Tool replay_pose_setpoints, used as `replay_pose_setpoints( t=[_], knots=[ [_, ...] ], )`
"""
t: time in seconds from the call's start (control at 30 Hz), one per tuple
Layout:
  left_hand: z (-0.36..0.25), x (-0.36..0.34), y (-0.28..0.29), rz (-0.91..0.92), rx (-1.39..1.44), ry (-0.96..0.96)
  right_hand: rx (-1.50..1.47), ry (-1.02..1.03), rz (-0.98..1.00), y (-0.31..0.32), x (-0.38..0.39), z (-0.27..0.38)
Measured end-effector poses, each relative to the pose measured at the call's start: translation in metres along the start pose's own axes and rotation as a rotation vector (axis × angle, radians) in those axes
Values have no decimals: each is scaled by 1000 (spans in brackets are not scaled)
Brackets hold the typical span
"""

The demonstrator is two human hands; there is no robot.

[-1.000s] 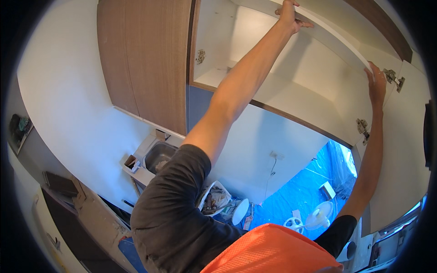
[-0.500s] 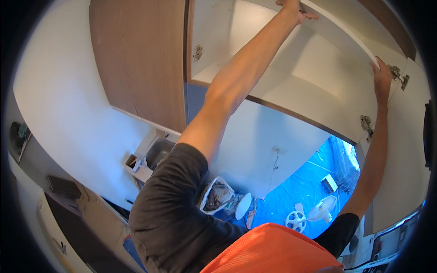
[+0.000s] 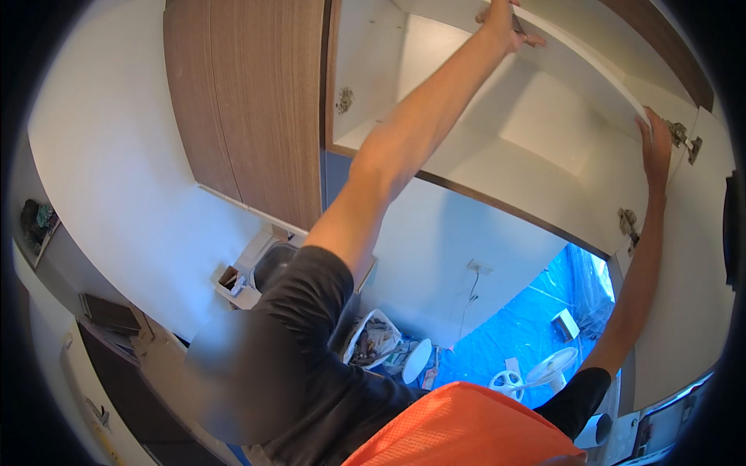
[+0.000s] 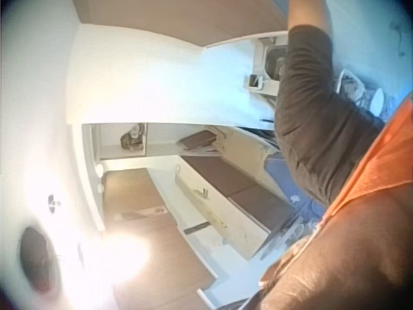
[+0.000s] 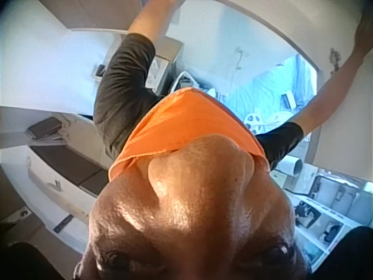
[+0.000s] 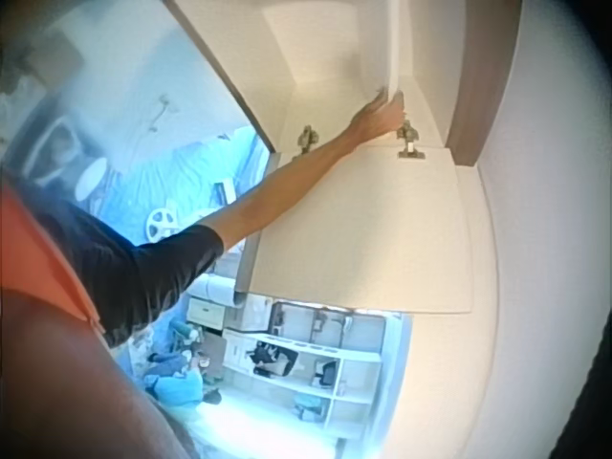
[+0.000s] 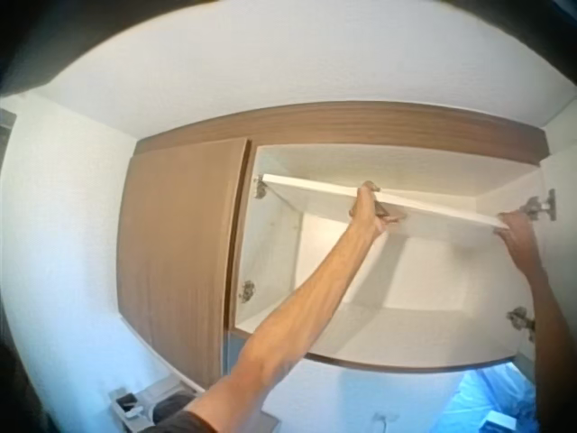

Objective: The person removes a white cabinet door from its hinges, then picks up a second door and installs it onto the upper cabinet frame. They align the door with the hinges and secure it using a screwdriver. The work occurs in a kitchen under renovation with tools and debris on the floor.

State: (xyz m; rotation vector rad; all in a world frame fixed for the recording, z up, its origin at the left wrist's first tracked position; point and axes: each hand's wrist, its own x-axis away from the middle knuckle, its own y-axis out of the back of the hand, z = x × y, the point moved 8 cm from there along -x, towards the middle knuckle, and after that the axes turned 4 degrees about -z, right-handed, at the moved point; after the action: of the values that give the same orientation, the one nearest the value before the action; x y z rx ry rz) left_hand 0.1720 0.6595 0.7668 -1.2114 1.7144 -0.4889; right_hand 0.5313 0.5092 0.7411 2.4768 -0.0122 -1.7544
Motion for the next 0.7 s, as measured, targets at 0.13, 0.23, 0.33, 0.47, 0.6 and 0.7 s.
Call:
replay_pose_setpoints(
  t=[0.13,0.23,0.33,0.47,0.6,0.7],
  knots=[
    [7,-16,1,275,-26,40,-9,34,-33,0,-4,1],
    [11,-29,10,251,-54,-5,45,146,-79,-2,0,9],
    [19,-32,24,149,-62,-6,-102,61,-14,-18,2,5],
    [28,-34,37,164,28,-34,-97,59,-35,-32,3,7],
    [44,-36,49,276,132,58,-150,-4,24,-38,8,4],
    [43,-35,51,302,76,-6,-46,61,29,-36,10,7]
  ],
)
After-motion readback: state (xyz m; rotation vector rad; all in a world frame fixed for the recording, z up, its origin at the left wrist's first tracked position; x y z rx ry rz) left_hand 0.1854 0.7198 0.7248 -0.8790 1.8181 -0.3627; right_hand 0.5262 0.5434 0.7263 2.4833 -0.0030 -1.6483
